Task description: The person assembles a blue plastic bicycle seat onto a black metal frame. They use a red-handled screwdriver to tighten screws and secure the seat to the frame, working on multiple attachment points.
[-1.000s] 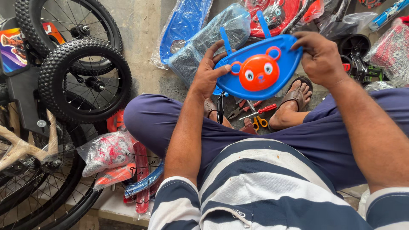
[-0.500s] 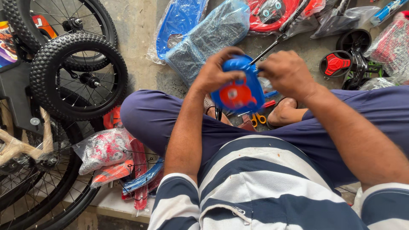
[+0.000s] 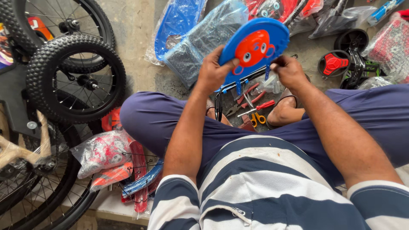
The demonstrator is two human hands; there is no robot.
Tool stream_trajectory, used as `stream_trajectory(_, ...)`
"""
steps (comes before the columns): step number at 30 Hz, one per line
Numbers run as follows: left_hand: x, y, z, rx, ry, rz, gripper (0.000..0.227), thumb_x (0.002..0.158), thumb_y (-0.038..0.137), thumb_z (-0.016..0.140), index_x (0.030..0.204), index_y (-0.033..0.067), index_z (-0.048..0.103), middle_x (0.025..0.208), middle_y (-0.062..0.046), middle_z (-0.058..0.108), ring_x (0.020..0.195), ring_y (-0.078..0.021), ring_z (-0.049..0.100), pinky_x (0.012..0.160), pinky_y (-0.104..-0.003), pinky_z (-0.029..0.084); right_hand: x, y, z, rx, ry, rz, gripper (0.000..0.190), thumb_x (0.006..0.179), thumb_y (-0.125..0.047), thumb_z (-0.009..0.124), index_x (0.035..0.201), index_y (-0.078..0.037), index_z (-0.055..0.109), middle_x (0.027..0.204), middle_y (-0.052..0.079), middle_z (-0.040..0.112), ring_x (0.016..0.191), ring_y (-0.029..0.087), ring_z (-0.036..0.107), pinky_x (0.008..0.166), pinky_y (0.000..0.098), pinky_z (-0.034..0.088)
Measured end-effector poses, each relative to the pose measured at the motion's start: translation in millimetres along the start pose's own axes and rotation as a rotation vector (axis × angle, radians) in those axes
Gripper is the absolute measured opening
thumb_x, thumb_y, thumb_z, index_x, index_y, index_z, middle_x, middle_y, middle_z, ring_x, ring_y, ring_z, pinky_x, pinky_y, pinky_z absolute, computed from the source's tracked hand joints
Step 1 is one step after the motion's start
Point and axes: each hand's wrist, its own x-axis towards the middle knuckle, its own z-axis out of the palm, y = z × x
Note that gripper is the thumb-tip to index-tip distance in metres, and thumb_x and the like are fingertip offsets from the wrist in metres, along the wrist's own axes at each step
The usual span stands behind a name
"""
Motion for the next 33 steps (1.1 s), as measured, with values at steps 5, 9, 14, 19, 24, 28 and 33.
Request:
stream_trajectory(5, -28, 6, 29, 0.362, -0.058, 0.293, 0.027, 0.097, 0.015, 0.072, 0.123, 0.0094, 0.068, 0.097, -0.011, 0.073, 0.086, -0.0246, 0.071, 0.078, -0.039, 0.057, -1, -33, -39, 0.653, 0.097, 0.529, 0.079, 0.097, -0.075, 0.043, 0.134, -0.006, 0.055, 0.109, 0.015, 0.074, 0.091, 0.030, 0.075, 0.079, 0.0449, 0.063)
stream_trajectory(9, -40, 9, 47, 0.504, -0.121, 0.458, 0.032, 0.094, 0.018, 0.070, 0.125, 0.0119, 0.064, 0.105, -0.013, 0.071, 0.093, -0.0340, 0.070, 0.079, -0.042, 0.055, -13, -66, -55, 0.551, 0.026, 0.502, 0.082, 0.088, -0.078, 0.051, 0.133, -0.010, 0.051, 0.116, 0.015, 0.067, 0.094, 0.032, 0.074, 0.080, 0.0472, 0.063)
stream_trajectory(14, -33, 6, 45, 0.507, -0.105, 0.275, 0.026, 0.095, 0.023, 0.074, 0.118, 0.0107, 0.069, 0.095, -0.013, 0.074, 0.087, -0.0306, 0.073, 0.075, -0.041, 0.055, -22, -71, -50, 0.509, -0.076, 0.244, 0.076, 0.094, -0.073, 0.053, 0.136, -0.010, 0.052, 0.120, 0.005, 0.061, 0.102, 0.028, 0.068, 0.088, 0.0445, 0.060)
stream_trajectory(19, -22, -4, 31, 0.292, 0.030, 0.136, 0.032, 0.096, 0.030, 0.074, 0.120, 0.0087, 0.071, 0.083, -0.009, 0.074, 0.075, -0.0139, 0.071, 0.071, -0.032, 0.056, -20, -64, -45, 0.473, -0.083, 0.114, 0.064, 0.099, -0.062, 0.062, 0.135, -0.010, 0.050, 0.120, 0.008, 0.062, 0.104, 0.022, 0.068, 0.091, 0.0399, 0.059)
stream_trajectory(24, -14, -20, 26, 0.053, -0.075, 0.096, 0.041, 0.098, 0.040, 0.074, 0.121, 0.0060, 0.072, 0.101, -0.010, 0.075, 0.092, -0.0121, 0.069, 0.084, -0.030, 0.056, -17, -55, -49, 0.514, -0.006, 0.190, 0.059, 0.100, -0.060, 0.059, 0.117, -0.004, 0.054, 0.106, 0.009, 0.065, 0.091, 0.018, 0.071, 0.081, 0.0359, 0.065)
stream_trajectory(28, 0, -42, 8, -0.350, -0.112, -0.417, 0.064, 0.090, 0.064, 0.053, 0.122, 0.0105, 0.067, 0.103, -0.013, 0.074, 0.084, -0.0218, 0.073, 0.075, -0.034, 0.058, -15, -44, -51, 0.401, 0.000, 0.300, 0.043, 0.097, -0.041, 0.073, 0.099, 0.001, 0.066, 0.091, 0.009, 0.069, 0.077, 0.016, 0.069, 0.070, 0.0337, 0.062)
stream_trajectory(33, 19, -105, 14, 0.731, -0.006, -0.386, 0.066, 0.088, 0.060, 0.063, 0.122, 0.0037, 0.068, 0.113, -0.020, 0.072, 0.107, -0.0333, 0.069, 0.091, -0.045, 0.052, -19, -36, -52, 0.122, -0.091, 0.257, 0.028, 0.081, -0.012, 0.088, 0.100, 0.002, 0.071, 0.093, 0.011, 0.074, 0.080, 0.018, 0.068, 0.072, 0.0319, 0.057)
